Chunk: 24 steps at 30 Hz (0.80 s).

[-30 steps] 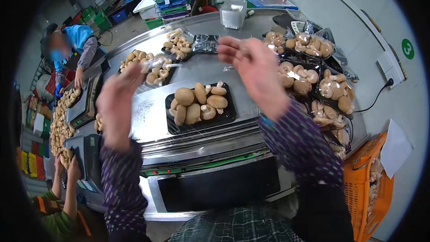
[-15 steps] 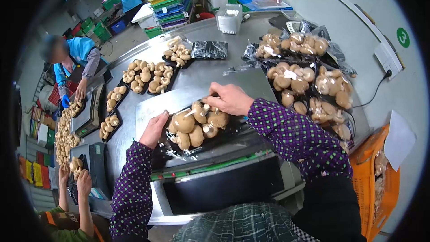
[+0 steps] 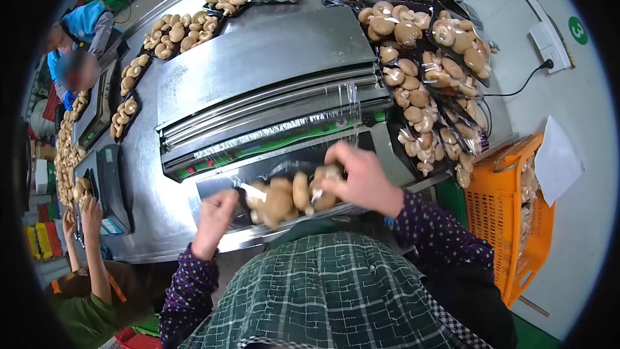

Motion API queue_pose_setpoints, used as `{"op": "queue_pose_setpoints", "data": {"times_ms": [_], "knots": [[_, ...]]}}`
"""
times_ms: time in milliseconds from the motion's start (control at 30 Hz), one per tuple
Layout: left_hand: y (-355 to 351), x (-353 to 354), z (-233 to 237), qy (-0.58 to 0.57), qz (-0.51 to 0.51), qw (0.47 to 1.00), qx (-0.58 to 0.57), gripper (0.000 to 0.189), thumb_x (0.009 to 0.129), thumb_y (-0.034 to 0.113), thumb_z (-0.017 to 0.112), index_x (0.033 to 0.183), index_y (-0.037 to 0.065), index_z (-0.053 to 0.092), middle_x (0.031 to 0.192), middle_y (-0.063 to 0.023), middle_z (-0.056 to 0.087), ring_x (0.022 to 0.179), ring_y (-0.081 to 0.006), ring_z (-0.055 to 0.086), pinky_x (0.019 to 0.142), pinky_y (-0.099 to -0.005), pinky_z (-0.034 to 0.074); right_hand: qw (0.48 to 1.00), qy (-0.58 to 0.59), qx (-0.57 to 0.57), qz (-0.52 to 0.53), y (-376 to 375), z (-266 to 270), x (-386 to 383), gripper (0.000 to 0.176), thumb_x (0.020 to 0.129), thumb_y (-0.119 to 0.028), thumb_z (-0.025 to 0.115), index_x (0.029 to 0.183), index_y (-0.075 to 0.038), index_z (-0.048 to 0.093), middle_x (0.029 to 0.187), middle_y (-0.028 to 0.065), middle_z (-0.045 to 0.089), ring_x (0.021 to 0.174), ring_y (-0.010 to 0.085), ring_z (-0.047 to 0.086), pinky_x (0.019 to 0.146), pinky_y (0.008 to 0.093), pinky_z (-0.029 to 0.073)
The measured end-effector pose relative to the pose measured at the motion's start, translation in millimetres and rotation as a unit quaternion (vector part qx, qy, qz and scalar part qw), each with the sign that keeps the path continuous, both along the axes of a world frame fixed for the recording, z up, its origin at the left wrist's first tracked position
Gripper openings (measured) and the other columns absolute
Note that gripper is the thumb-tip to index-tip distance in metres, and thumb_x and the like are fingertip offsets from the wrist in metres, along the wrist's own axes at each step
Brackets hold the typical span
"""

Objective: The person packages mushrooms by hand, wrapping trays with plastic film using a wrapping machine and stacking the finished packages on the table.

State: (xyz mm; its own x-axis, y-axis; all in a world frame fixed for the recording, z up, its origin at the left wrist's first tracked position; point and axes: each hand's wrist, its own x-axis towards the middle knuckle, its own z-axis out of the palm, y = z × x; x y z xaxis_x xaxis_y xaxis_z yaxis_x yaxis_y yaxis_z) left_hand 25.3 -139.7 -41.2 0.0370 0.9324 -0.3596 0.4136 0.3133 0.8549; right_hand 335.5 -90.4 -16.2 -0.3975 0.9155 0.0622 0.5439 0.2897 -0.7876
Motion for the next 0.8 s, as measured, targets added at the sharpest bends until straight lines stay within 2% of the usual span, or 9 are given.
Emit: {"op": "queue_pose_setpoints", "data": {"times_ms": [67,167,200,233,367,467,533,633,800], "knots": [[8.3,-3.4,3.9,-0.026,0.147,0.985,0.086,0.022,0.088,0.018,0.060,0.098,-0.002,0.062,0.073,0.0006,0.056,0.065,-0.0058,0.047,0.057,-0.0227,0.040,0.988,0.088,-0.110,-0.069,10.2,-6.4,12.7,0.054,0.066,-0.021,0.078,0.108,0.001,0.052,0.090,0.0111,0.061,0.072,0.0160,0.059,0.067,0.0281,0.049],[15.2,-13.4,5.5,-0.030,0.277,0.950,0.141,0.023,0.087,0.020,0.062,0.098,-0.001,0.061,0.072,0.0028,0.053,0.062,-0.0024,0.042,0.056,-0.0176,0.036,0.916,0.179,-0.338,-0.120,9.3,-26.6,38.6,0.034,0.078,-0.007,0.067,0.107,0.002,0.052,0.087,0.0069,0.060,0.072,0.0124,0.058,0.063,0.0245,0.049],[9.6,-17.3,-3.3,-0.025,0.266,0.950,0.164,0.022,0.087,0.019,0.062,0.097,-0.001,0.061,0.075,0.0017,0.055,0.061,-0.0021,0.042,0.056,-0.0166,0.035,0.916,0.180,-0.339,-0.116,5.3,-31.4,44.8,0.034,0.078,-0.007,0.067,0.107,0.002,0.052,0.087,0.0069,0.060,0.072,0.0124,0.058,0.063,0.0245,0.049],[0.6,-32.1,-11.0,-0.044,0.268,0.962,0.042,0.018,0.087,0.017,0.062,0.093,0.000,0.061,0.079,0.0000,0.056,0.067,-0.0040,0.046,0.060,-0.0179,0.039,0.899,0.228,-0.343,-0.148,-0.2,-36.2,49.0,0.027,0.082,-0.008,0.064,0.104,0.003,0.053,0.082,0.0067,0.060,0.069,0.0109,0.058,0.060,0.0229,0.048],[-21.5,-30.0,-16.7,-0.091,0.163,0.972,0.140,0.010,0.089,0.009,0.055,0.085,-0.001,0.057,0.102,-0.0050,0.054,0.083,-0.0073,0.049,0.073,-0.0197,0.040,0.898,0.264,-0.288,-0.202,-10.6,-53.5,43.2,0.013,0.089,-0.010,0.055,0.094,0.003,0.056,0.069,0.0040,0.058,0.058,0.0086,0.056,0.052,0.0203,0.046],[-21.1,-22.4,-27.9,-0.143,0.222,0.947,0.184,0.016,0.092,0.011,0.051,0.079,0.002,0.054,0.089,-0.0026,0.054,0.077,-0.0052,0.046,0.069,-0.0208,0.040,0.898,0.282,-0.245,-0.231,-10.4,-56.9,26.3,0.011,0.091,-0.010,0.052,0.091,0.001,0.054,0.067,0.0029,0.056,0.055,0.0071,0.053,0.048,0.0196,0.042],[-16.7,-20.4,-38.3,-0.169,0.299,0.915,0.210,0.022,0.095,0.017,0.047,0.076,0.006,0.049,0.070,0.0012,0.048,0.061,-0.0034,0.041,0.054,-0.0200,0.036,0.891,0.308,-0.228,-0.243,-8.0,-53.7,11.2,0.009,0.092,-0.010,0.051,0.091,-0.001,0.053,0.066,0.0022,0.053,0.053,0.0060,0.050,0.045,0.0197,0.040],[-7.9,1.9,-15.7,-0.243,0.379,0.882,0.139,0.022,0.096,0.024,0.046,0.076,0.014,0.042,0.055,0.0073,0.033,0.044,-0.0017,0.026,0.038,-0.0183,0.019,0.905,0.291,-0.214,-0.224,0.0,-40.1,-9.4,0.013,0.090,-0.014,0.055,0.088,-0.002,0.052,0.064,0.0015,0.053,0.048,0.0071,0.047,0.042,0.0196,0.036],[-49.0,-30.3,23.6,-0.119,0.292,0.948,0.051,0.026,0.094,0.017,0.050,0.070,0.011,0.044,0.054,0.0069,0.033,0.044,-0.0006,0.029,0.037,-0.0195,0.022,0.873,0.268,-0.309,-0.264,-38.2,-24.3,64.5,0.013,0.090,-0.012,0.054,0.080,-0.004,0.053,0.056,-0.0012,0.048,0.043,0.0060,0.039,0.039,0.0204,0.029]]}}
